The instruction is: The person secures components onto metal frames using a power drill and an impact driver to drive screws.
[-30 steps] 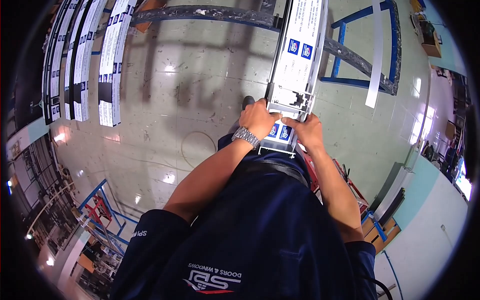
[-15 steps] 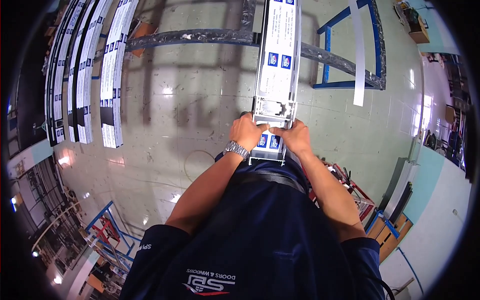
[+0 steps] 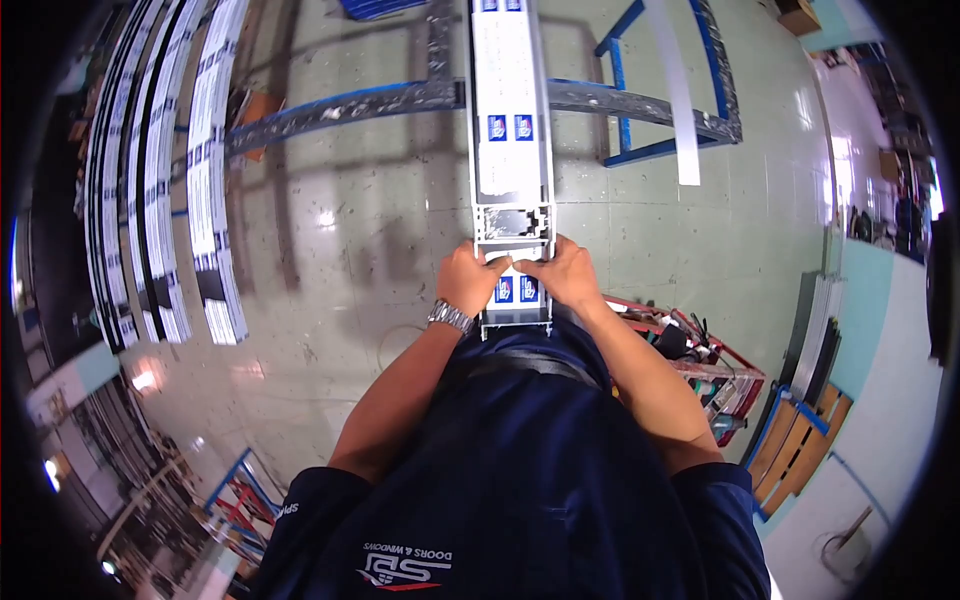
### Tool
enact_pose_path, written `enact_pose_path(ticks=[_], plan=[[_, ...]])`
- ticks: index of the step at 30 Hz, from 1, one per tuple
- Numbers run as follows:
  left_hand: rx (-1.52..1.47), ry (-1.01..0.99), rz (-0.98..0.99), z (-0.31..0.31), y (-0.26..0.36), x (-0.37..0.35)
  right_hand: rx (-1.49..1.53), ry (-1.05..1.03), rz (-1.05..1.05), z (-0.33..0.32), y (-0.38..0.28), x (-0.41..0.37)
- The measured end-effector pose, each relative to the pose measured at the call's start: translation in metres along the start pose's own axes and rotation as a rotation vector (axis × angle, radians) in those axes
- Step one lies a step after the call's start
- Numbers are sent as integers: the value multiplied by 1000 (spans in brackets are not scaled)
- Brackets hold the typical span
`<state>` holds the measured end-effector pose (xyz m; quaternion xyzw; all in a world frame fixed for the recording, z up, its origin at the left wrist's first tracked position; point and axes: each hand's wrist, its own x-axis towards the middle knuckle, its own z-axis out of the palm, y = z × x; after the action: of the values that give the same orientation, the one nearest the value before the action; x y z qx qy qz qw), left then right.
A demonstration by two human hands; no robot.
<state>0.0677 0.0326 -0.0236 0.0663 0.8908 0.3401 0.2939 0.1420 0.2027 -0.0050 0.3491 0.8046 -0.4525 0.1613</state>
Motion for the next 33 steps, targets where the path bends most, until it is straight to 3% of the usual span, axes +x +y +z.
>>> enact_pose_path(ticks=[2, 4, 6, 7, 8, 9, 11, 14, 18, 19, 22, 23, 25, 27, 29, 33], plan=[[-7, 33, 102, -5, 3, -2, -64, 33, -69, -2, -2, -2], [196, -58, 231, -9, -11, 4, -184, 107, -78, 3, -1, -4], [408, -90, 247, -15, -18, 9, -69, 152, -61, 2, -11, -17], [352, -67, 318, -16, -21, 9, -41, 201, -100, 14, 5, -17], [125, -167, 165, -23, -16, 7, 46, 249, -141, 18, 13, -21], [72, -174, 321, -28, -15, 5, 128, 294, -190, 18, 25, -28], [188, -223, 90, -44, 17, -12, 262, 323, -238, 11, 56, -48], [129, -245, 153, -64, -13, -4, 255, 423, -201, 8, 147, -68], [300, -149, 338, -96, 20, -14, 375, 936, 229, -3, 288, -154], [379, -119, 390, -100, 37, -22, 532, 986, 392, -18, 313, -188], [354, -57, 523, -85, 85, -58, 304, 1176, 680, -30, 441, -269], [359, -52, 538, -68, 99, -79, 143, 1272, 674, -41, 478, -296], [315, -66, 568, -36, 118, -110, -110, 1231, 855, -70, 545, -343], [308, -218, 573, -12, 114, -126, -324, 1121, 998, -94, 604, -374], [299, -274, 540, 20, 123, -161, -318, 1028, 1088, -121, 633, -396], [478, -290, 551, 40, 125, -189, -399, 962, 1036, -140, 723, -405]])
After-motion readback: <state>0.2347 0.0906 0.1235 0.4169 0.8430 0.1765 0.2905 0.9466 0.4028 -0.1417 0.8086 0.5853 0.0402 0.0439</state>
